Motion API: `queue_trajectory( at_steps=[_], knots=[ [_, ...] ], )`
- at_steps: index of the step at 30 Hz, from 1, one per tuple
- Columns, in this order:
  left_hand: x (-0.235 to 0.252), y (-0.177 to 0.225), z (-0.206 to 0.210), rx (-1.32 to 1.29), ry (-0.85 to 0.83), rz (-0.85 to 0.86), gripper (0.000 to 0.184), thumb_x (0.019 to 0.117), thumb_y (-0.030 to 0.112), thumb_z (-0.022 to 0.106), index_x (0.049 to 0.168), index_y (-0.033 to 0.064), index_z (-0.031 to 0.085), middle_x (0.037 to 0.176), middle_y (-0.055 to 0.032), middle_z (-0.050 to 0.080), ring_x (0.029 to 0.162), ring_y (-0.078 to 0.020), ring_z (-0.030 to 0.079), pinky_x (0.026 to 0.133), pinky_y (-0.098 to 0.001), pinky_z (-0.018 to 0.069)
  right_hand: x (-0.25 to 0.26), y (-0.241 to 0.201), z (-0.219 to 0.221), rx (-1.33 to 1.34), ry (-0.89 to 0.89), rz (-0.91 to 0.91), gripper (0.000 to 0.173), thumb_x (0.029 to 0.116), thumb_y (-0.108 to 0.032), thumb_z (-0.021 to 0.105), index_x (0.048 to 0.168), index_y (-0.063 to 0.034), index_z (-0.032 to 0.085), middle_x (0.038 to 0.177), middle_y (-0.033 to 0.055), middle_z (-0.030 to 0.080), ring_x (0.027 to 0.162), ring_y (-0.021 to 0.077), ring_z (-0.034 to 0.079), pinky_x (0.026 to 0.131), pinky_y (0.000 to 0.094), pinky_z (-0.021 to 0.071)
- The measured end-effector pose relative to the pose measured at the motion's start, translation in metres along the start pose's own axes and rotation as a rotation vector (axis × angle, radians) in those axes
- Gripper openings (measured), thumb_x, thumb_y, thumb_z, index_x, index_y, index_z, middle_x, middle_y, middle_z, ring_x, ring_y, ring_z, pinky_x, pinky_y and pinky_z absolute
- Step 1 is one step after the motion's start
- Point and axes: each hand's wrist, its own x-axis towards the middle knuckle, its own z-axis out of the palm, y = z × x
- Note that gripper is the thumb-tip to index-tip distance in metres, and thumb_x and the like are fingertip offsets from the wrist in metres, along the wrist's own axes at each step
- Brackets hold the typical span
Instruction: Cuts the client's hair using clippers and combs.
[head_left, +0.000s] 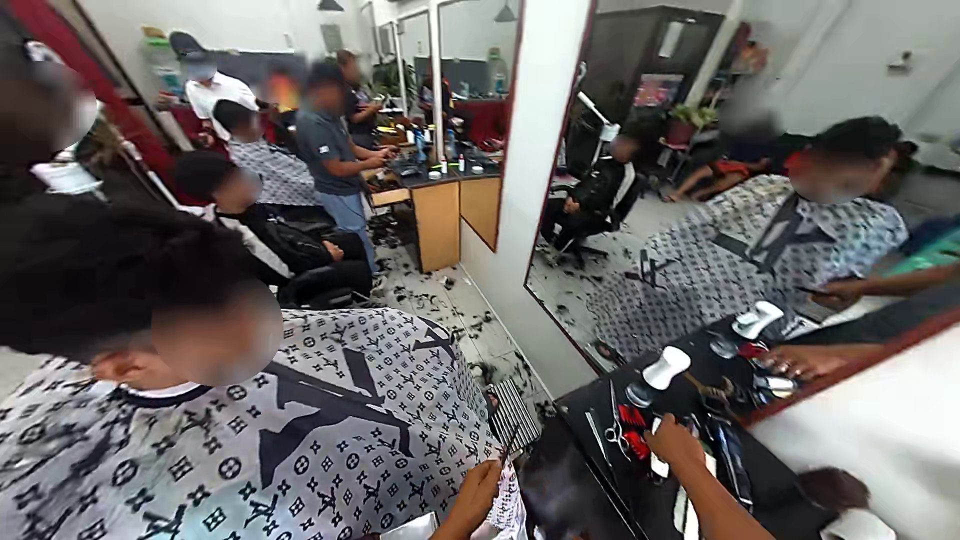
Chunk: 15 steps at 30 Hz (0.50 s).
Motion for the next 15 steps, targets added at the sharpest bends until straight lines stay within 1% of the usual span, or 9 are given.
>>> queue_trajectory(
  at_steps=[1, 3, 5, 7, 9, 11, 12, 14, 15],
  knots=[
    [-0.008, -0.006, -0.007, -0.015, 0.004, -0.002, 0.039, 0.1116, 0.024, 0.039, 0.133, -0.0006, 0.059, 0.086, -0.0064, 0.061, 0.068, -0.0118, 0.054, 0.067, -0.0311, 0.0483, 0.001, -0.003, 0.001, -0.026, -0.018, 0.023, 0.079, 0.0933, -0.038, 0.068, 0.152, 0.0047, 0.036, 0.138, 0.0332, 0.056, 0.125, 0.0494, 0.058, 0.100, 0.0665, 0.0475],
    [-0.021, -0.018, -0.020, -0.043, -0.021, -0.009, 0.043, 0.1079, 0.017, 0.045, 0.147, -0.0003, 0.048, 0.103, -0.0150, 0.066, 0.077, -0.0158, 0.060, 0.074, -0.0348, 0.0520, 0.002, -0.009, 0.003, -0.051, -0.047, 0.070, 0.078, 0.0948, -0.037, 0.065, 0.152, 0.0060, 0.033, 0.136, 0.0320, 0.058, 0.125, 0.0464, 0.059, 0.101, 0.0637, 0.0480],
    [-0.034, -0.028, -0.030, -0.062, -0.023, -0.024, 0.048, 0.1053, 0.016, 0.050, 0.151, 0.0021, 0.044, 0.106, -0.0168, 0.068, 0.079, -0.0175, 0.062, 0.074, -0.0364, 0.0529, 0.002, -0.009, 0.006, -0.025, -0.031, 0.105, 0.079, 0.0952, -0.037, 0.064, 0.152, 0.0076, 0.032, 0.138, 0.0328, 0.056, 0.127, 0.0456, 0.058, 0.103, 0.0622, 0.0477],
    [-0.048, -0.031, -0.040, -0.107, 0.011, -0.022, 0.046, 0.1029, 0.015, 0.059, 0.146, 0.0009, 0.050, 0.105, -0.0153, 0.070, 0.080, -0.0170, 0.066, 0.076, -0.0361, 0.0561, -0.001, -0.007, 0.003, 0.054, 0.032, 0.136, 0.078, 0.0961, -0.038, 0.063, 0.151, 0.0084, 0.033, 0.138, 0.0334, 0.055, 0.128, 0.0457, 0.057, 0.104, 0.0619, 0.0474],
    [-0.061, -0.033, -0.052, -0.146, 0.090, -0.005, 0.036, 0.0994, 0.015, 0.066, 0.129, -0.0036, 0.058, 0.099, -0.0139, 0.072, 0.079, -0.0175, 0.069, 0.076, -0.0368, 0.0584, -0.012, -0.005, -0.005, 0.165, 0.123, 0.154, 0.077, 0.0981, -0.039, 0.061, 0.151, 0.0104, 0.033, 0.139, 0.0363, 0.053, 0.127, 0.0491, 0.056, 0.103, 0.0652, 0.0466],
    [-0.072, -0.038, -0.065, -0.123, 0.164, 0.010, 0.030, 0.0992, 0.018, 0.067, 0.119, -0.0043, 0.062, 0.097, -0.0136, 0.071, 0.079, -0.0183, 0.069, 0.076, -0.0380, 0.0583, -0.030, -0.001, -0.012, 0.253, 0.218, 0.168, 0.077, 0.1004, -0.041, 0.058, 0.151, 0.0117, 0.033, 0.139, 0.0381, 0.052, 0.127, 0.0515, 0.056, 0.104, 0.0666, 0.0455],
    [-0.078, -0.040, -0.074, -0.089, 0.181, 0.014, 0.030, 0.1006, 0.020, 0.065, 0.119, -0.0034, 0.064, 0.101, -0.0140, 0.070, 0.082, -0.0194, 0.068, 0.078, -0.0392, 0.0581, -0.041, 0.001, -0.014, 0.303, 0.266, 0.175, 0.077, 0.1002, -0.042, 0.058, 0.150, 0.0117, 0.035, 0.138, 0.0380, 0.053, 0.127, 0.0516, 0.056, 0.104, 0.0662, 0.0450],
    [-0.089, -0.041, -0.094, 0.002, 0.174, 0.034, 0.031, 0.1028, 0.022, 0.061, 0.121, -0.0022, 0.067, 0.114, -0.0169, 0.069, 0.094, -0.0241, 0.070, 0.087, -0.0442, 0.0578, -0.071, 0.000, -0.019, 0.518, 0.347, 0.170, 0.076, 0.0997, -0.040, 0.061, 0.150, 0.0112, 0.036, 0.139, 0.0389, 0.051, 0.129, 0.0524, 0.054, 0.107, 0.0654, 0.0427],
    [-0.095, -0.042, -0.106, 0.045, 0.161, 0.058, 0.030, 0.1029, 0.022, 0.060, 0.121, -0.0010, 0.068, 0.116, -0.0169, 0.069, 0.097, -0.0245, 0.070, 0.089, -0.0448, 0.0569, -0.089, -0.003, -0.016, 0.673, 0.388, 0.163, 0.074, 0.0992, -0.038, 0.062, 0.150, 0.0100, 0.038, 0.139, 0.0377, 0.052, 0.126, 0.0501, 0.056, 0.105, 0.0638, 0.0451]
  ],
)
